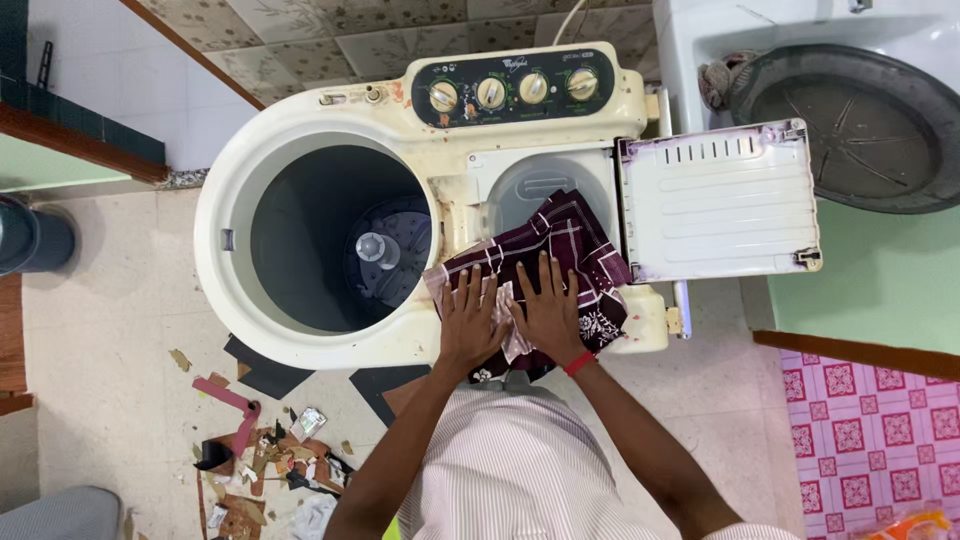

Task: The person washes a piece of patterned cloth by dipping it into a washing machine tub and scrubbing it by hand before placing it into the spin-dryer compartment.

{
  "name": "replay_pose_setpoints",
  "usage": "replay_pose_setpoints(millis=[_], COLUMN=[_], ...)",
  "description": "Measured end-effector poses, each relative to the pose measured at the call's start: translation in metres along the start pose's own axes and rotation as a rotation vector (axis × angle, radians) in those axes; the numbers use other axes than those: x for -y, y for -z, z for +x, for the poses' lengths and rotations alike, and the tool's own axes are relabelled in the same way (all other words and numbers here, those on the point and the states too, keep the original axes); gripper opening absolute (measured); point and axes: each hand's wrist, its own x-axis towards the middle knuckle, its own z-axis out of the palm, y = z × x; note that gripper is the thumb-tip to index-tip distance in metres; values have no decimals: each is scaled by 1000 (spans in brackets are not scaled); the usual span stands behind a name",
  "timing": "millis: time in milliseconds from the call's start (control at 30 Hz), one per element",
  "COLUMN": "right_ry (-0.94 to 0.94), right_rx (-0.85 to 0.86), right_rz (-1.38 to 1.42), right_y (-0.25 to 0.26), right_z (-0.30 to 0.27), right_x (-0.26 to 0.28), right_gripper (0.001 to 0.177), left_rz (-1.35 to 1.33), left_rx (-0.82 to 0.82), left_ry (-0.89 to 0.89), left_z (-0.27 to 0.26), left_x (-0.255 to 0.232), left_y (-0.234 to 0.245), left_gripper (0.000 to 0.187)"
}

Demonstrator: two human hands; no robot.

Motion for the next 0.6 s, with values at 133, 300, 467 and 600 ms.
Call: replay_pose_setpoints(millis=[133,300,467,600], right_ry=[34,50,185,320], right_rx=[-61,-153,-46,88], right_rz=[-42,-113,-99,13], right_y=[-26,-49,-39,-24], right_z=[53,101,102,79], right_x=[-18,-36,-36,-18], right_gripper=[69,69,63,60], left_rz=[-41,-111,-114,-66], left_rx=[-60,-135,-119,102], left_ry=[64,64,199,286], left_z=[45,105,96,45], left_x=[18,37,23,9], left_y=[-25,-43,-37,-10], left_gripper=[73,78,79,86])
